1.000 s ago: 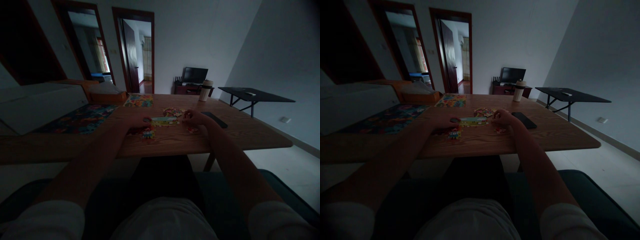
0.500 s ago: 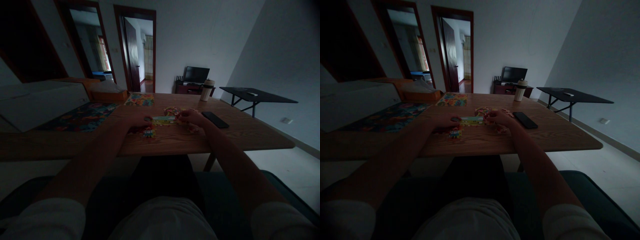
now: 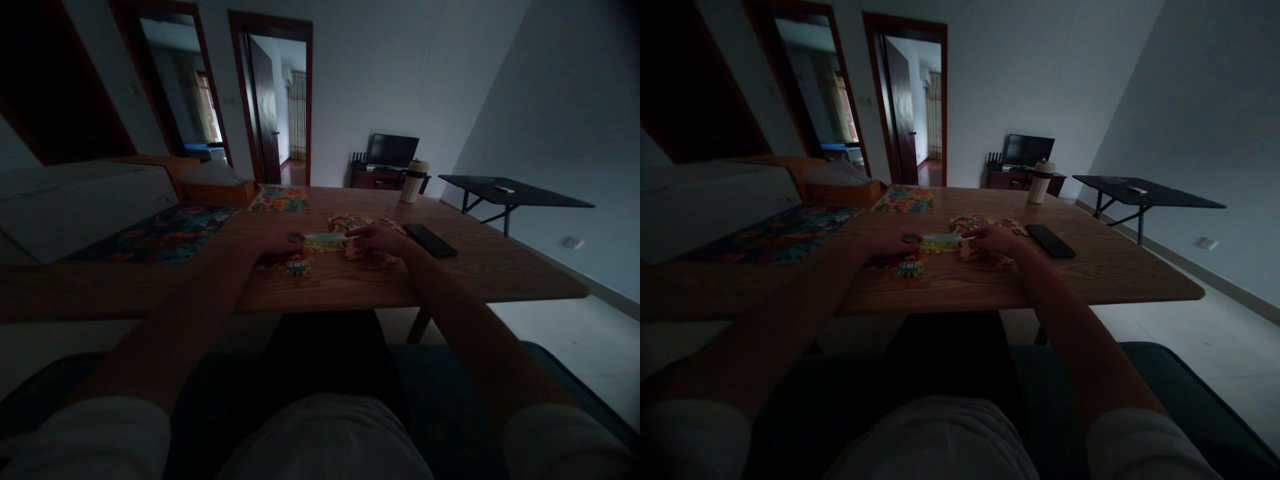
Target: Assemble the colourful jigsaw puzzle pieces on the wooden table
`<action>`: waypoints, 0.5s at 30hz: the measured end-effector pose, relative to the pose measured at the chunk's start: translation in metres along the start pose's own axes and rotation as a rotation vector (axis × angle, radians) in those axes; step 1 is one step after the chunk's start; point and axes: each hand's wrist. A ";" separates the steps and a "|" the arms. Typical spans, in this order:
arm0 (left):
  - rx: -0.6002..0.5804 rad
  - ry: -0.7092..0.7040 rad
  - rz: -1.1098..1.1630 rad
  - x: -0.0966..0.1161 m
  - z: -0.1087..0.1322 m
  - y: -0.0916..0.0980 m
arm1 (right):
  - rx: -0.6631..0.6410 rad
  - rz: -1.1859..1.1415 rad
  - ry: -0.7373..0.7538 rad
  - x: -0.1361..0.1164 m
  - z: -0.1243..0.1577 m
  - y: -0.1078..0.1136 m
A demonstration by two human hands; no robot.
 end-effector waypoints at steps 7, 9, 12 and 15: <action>0.009 0.045 0.008 0.007 0.007 0.002 | -0.014 0.237 0.057 -0.022 0.002 -0.022; -0.005 0.070 0.006 0.008 0.007 0.002 | -0.043 0.310 0.090 -0.029 0.004 -0.025; 0.002 0.072 0.010 0.009 0.006 0.002 | -0.091 0.362 0.108 -0.035 0.006 -0.027; 0.010 0.062 0.008 0.010 0.007 0.002 | -0.062 0.417 0.090 -0.042 0.007 -0.030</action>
Point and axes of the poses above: each hand's wrist, its own z-axis away from the middle knuckle, its own y-axis out of the back of the hand, x = y × z, and after that the axes turned 7 degrees about y, right-handed
